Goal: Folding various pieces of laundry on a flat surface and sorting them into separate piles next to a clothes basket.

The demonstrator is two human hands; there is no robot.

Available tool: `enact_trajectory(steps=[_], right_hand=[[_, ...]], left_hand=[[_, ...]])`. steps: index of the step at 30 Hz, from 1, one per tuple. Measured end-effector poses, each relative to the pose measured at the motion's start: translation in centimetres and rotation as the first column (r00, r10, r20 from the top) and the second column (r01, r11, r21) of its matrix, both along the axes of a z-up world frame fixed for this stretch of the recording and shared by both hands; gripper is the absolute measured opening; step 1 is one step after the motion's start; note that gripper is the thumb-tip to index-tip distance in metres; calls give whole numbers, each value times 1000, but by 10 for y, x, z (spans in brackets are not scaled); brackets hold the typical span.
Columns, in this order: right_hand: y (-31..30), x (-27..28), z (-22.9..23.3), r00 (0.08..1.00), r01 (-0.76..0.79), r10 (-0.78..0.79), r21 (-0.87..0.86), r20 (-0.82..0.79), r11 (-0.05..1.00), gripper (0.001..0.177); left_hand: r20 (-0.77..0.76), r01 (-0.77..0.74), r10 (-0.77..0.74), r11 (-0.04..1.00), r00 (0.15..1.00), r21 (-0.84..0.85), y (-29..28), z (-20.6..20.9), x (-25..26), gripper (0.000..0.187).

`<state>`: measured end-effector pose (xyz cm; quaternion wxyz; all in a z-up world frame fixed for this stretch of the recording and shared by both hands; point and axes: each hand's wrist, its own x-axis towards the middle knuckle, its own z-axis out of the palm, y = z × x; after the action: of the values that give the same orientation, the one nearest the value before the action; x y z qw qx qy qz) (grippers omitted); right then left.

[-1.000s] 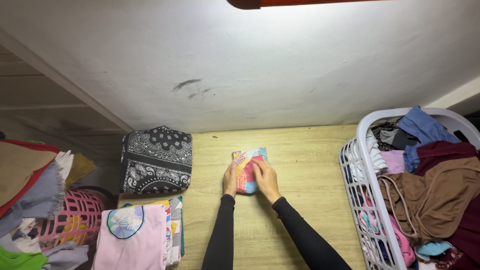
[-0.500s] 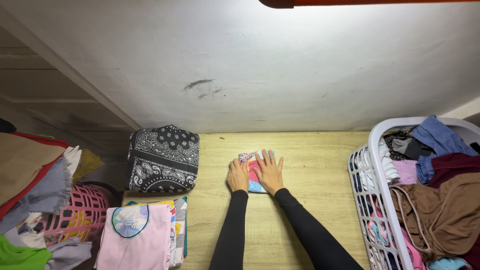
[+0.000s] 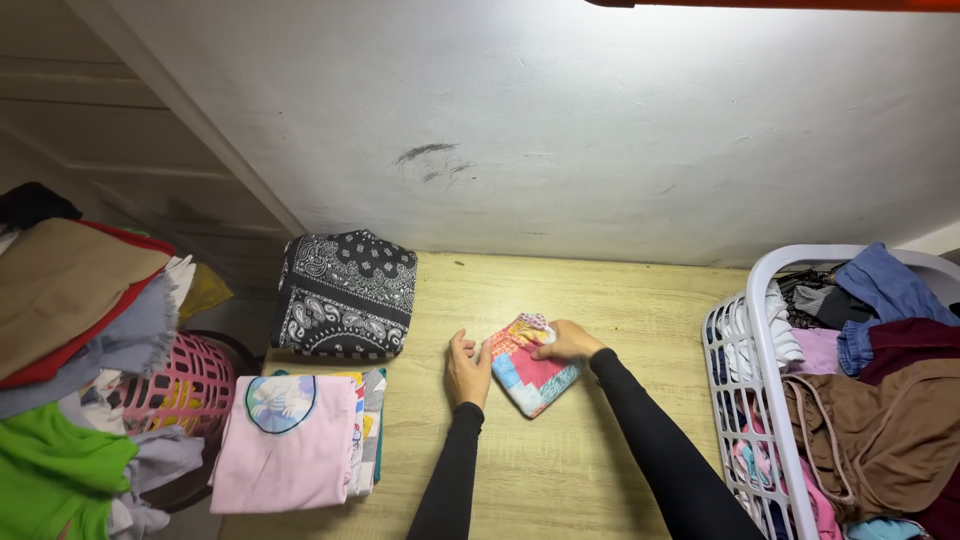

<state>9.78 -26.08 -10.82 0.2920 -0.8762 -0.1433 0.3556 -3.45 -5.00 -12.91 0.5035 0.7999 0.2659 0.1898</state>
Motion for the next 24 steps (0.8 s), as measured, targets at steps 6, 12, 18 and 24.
enact_trajectory(steps=[6, 12, 18, 24], right_hand=[[-24, -56, 31, 806, 566, -241, 581, -541, 585, 58], [10, -88, 47, 798, 602, -227, 721, -558, 343, 60], [109, -85, 80, 716, 694, -129, 678, -686, 242, 45], [257, -46, 73, 682, 711, 22, 670, -731, 213, 34]], left_hand=[[-136, 112, -189, 893, 973, -437, 12, -30, 2, 75], [211, 329, -436, 216, 875, -919, 41, 51, -5, 63], [275, 445, -354, 772, 894, -454, 147, 59, 26, 26], [75, 117, -146, 948, 986, 295, 274, 137, 40, 38]])
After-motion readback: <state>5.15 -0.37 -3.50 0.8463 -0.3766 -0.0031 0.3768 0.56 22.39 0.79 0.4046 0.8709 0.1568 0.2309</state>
